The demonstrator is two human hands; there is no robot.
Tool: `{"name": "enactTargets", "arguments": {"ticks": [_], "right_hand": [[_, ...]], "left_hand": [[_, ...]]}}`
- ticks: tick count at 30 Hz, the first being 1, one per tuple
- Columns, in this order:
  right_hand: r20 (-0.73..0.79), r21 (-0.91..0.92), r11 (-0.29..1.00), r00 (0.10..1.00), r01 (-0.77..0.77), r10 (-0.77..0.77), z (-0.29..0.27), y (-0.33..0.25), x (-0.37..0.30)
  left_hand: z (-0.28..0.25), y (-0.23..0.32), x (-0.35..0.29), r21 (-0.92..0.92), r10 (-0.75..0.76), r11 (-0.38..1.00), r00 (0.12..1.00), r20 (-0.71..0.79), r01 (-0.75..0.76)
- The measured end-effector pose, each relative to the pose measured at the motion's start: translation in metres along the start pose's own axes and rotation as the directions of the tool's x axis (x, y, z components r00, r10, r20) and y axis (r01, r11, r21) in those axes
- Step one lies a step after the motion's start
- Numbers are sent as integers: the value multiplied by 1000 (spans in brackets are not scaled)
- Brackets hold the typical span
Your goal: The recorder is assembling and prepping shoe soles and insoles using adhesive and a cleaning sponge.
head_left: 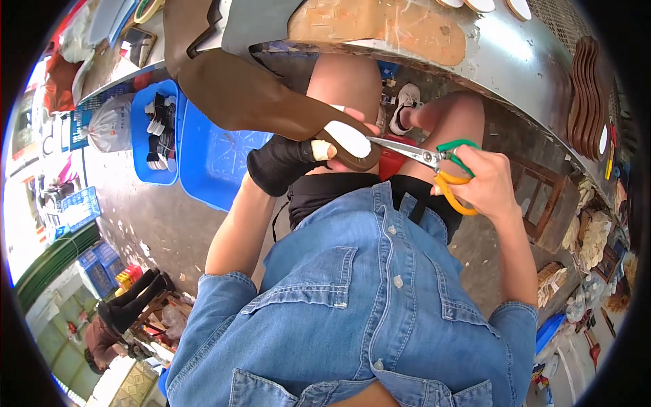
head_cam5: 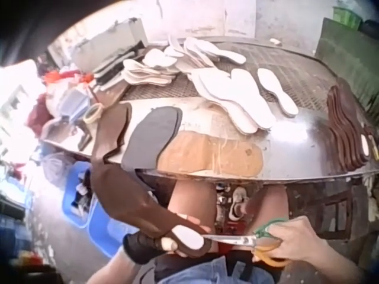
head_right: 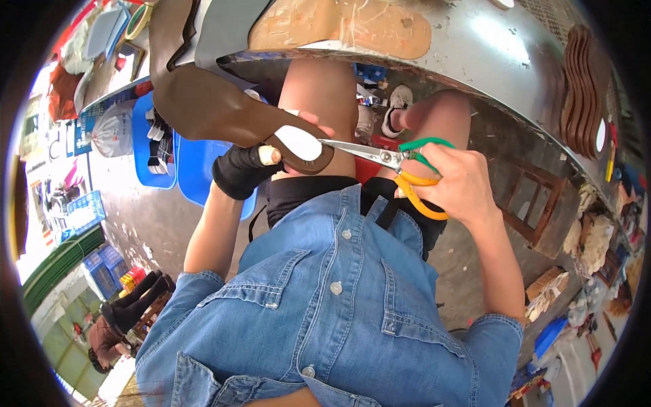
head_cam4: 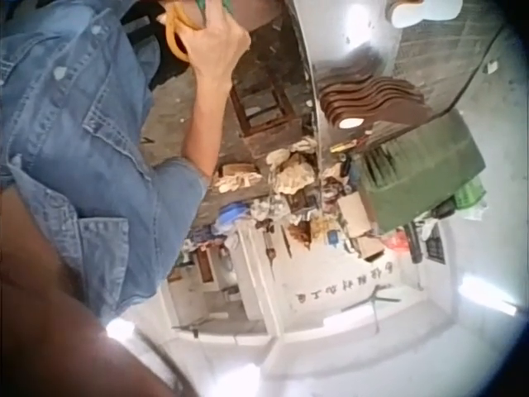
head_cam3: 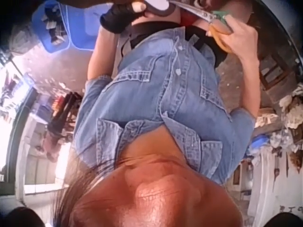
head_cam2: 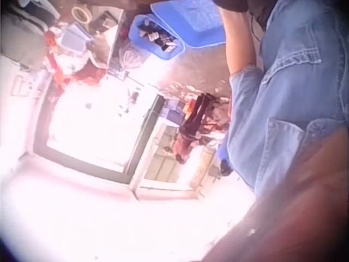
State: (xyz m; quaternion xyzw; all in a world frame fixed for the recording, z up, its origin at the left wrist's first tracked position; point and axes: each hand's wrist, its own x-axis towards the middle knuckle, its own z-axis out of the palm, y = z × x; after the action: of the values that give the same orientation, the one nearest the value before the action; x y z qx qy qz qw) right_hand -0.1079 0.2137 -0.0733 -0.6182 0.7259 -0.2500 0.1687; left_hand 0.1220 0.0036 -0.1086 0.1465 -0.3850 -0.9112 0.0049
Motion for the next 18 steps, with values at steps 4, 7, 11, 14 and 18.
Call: {"name": "enactTargets", "arguments": {"ticks": [4, 7, 11, 14, 18], "right_hand": [[35, 59, 993, 994, -103, 101, 17, 10, -9], [-12, 99, 979, 984, -176, 178, 19, 2, -11], [-39, 133, 980, 987, -149, 156, 22, -5, -15], [-36, 114, 979, 984, -171, 176, 27, -5, -17], [-85, 35, 985, 981, -172, 174, 32, -6, -19]], "left_hand": [[0, -19, 4, 150, 128, 982, 986, -108, -112], [-11, -34, 10, 123, 240, 967, 959, -152, -223], [-14, -27, 8, 17, 230, 973, 962, -150, -230], [-12, -25, 7, 212, 281, 942, 957, -72, -261], [23, -25, 12, 231, 316, 940, 896, -312, -251]]}}
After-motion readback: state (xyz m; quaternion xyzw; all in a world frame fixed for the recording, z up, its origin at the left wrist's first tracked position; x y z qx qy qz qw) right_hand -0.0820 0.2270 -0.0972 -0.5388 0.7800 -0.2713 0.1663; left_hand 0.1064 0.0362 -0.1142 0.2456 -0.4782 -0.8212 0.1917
